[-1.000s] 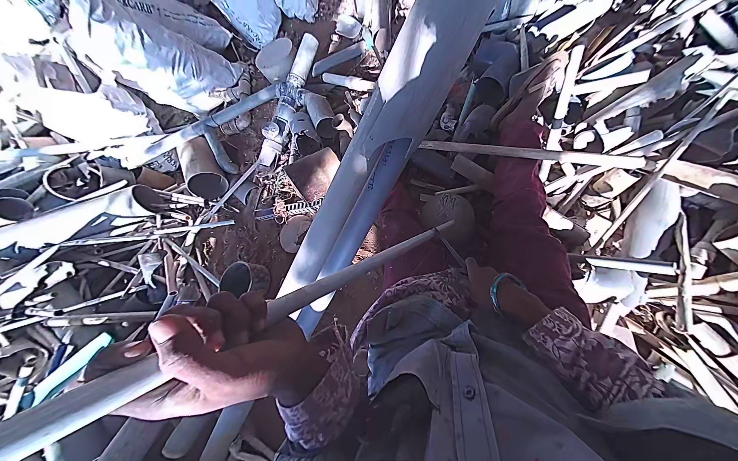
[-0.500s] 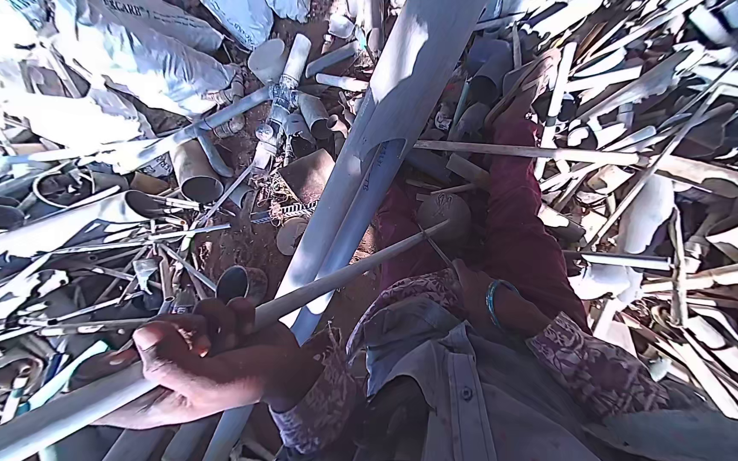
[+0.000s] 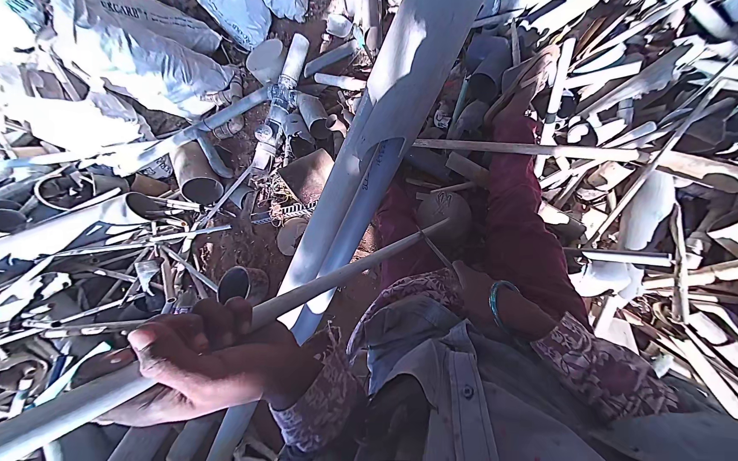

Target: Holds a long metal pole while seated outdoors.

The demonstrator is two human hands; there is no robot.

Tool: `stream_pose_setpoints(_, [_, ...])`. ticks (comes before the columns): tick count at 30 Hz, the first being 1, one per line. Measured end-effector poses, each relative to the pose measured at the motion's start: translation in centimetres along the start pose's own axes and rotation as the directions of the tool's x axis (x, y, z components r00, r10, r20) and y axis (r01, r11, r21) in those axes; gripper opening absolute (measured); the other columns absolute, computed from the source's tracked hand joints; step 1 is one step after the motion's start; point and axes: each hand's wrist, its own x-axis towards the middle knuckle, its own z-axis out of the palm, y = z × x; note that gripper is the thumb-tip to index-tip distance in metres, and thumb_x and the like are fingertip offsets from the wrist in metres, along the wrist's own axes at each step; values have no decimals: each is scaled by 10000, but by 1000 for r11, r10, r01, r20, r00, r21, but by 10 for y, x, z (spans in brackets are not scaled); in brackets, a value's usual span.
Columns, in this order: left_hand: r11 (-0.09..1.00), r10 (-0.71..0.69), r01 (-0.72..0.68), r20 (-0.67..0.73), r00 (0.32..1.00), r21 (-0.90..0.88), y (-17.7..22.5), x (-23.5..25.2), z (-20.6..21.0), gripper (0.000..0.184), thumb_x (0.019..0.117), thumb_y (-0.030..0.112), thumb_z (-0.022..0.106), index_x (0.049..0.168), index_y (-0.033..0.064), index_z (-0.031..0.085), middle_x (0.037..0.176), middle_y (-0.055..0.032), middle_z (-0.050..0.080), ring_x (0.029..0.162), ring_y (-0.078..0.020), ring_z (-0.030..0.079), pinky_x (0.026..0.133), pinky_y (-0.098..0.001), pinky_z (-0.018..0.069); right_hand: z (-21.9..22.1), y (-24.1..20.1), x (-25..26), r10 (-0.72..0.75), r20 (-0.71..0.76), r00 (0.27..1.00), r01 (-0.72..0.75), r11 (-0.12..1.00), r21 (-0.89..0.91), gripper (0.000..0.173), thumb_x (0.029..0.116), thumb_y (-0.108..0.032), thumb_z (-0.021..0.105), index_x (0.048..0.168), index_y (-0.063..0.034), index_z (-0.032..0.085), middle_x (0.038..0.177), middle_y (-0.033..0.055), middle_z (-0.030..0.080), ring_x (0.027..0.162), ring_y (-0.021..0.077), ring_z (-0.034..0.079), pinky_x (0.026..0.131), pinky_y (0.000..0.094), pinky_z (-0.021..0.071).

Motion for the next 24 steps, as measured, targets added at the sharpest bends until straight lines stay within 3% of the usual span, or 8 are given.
stream_pose_setpoints(1, [1000, 1, -1, -2, 1000, 10, 0, 1, 0, 344, 1100, 65, 216, 843, 80, 444, 544, 52, 431, 415, -63, 449, 423, -184, 436, 7, 9, 2, -84, -59, 995, 83, 996, -10, 515, 1124, -99, 357, 1578, 47, 164, 1439, 328, 496, 1349, 396, 523, 1113, 468, 400])
stream_pose_setpoints(3, [1000, 15, -15, -7, 1000, 8, -1, 2, 1, 317, 1108, 69, 214, 879, 69, 432, 548, 43, 424, 411, -71, 443, 407, -193, 427, 38, 48, 50, -304, -327, 895, 296, 952, -75, 527, 1048, -90, 488, 1490, 128, 300, 1094, 364, 641, 972, 441, 699, 822, 495, 568])
stream_pose_setpoints(5, [999, 32, -32, 2, 999, 3, 0, 2, 3, 283, 1109, 64, 223, 908, 62, 424, 543, 38, 423, 404, -73, 440, 396, -195, 420, 24, 41, 75, 22, -133, 991, -20, 1000, 14, 602, 1065, -107, 508, 1562, 0, 186, 1263, 313, 601, 1164, 420, 644, 980, 521, 512])
stream_pose_setpoints(7, [999, 41, -41, 12, 999, 16, 1, 1, 4, 262, 1101, 48, 228, 917, 67, 413, 538, 45, 410, 403, -68, 436, 398, -189, 417, 17, 44, 98, 174, -66, 983, -171, 984, 55, 625, 1074, -133, 497, 1589, -33, 158, 1355, 285, 577, 1261, 395, 604, 1045, 520, 478])
stream_pose_setpoints(16, [999, 30, -30, 12, 999, 28, -3, 3, 2, 274, 1110, 79, 229, 922, 68, 428, 550, 52, 434, 421, -61, 459, 428, -184, 443, -15, -14, -34, 42, -15, 999, -42, 999, 9, 483, 1108, -64, 388, 1553, 76, 262, 1479, 308, 475, 1373, 376, 500, 1124, 451, 379])
stream_pose_setpoints(19, [999, 39, -39, 19, 999, 15, -2, 3, 5, 238, 1108, 66, 244, 944, 61, 417, 544, 46, 422, 413, -65, 449, 410, -190, 431, -1, 15, 31, 94, -187, 978, -77, 993, 94, 492, 1054, -102, 550, 1483, 68, 381, 1300, 308, 604, 1200, 416, 622, 1017, 516, 485])
stream_pose_setpoints(21, [999, 45, -46, 40, 998, 13, -1, 2, 4, 220, 1103, 61, 240, 960, 65, 406, 548, 46, 414, 413, -69, 438, 407, -193, 423, 11, 41, 90, 146, -126, 981, -137, 987, 82, 572, 1074, -157, 510, 1558, -18, 238, 1322, 286, 596, 1212, 402, 631, 1014, 528, 497])
stream_pose_setpoints(24, [999, 50, -50, 48, 998, 3, -1, 3, 2, 239, 1096, 47, 238, 934, 70, 411, 543, 47, 403, 410, -73, 430, 407, -197, 421, 10, 44, 102, 161, -95, 982, -153, 985, 80, 573, 1092, -173, 468, 1576, -27, 200, 1353, 290, 578, 1246, 399, 613, 1036, 524, 482])
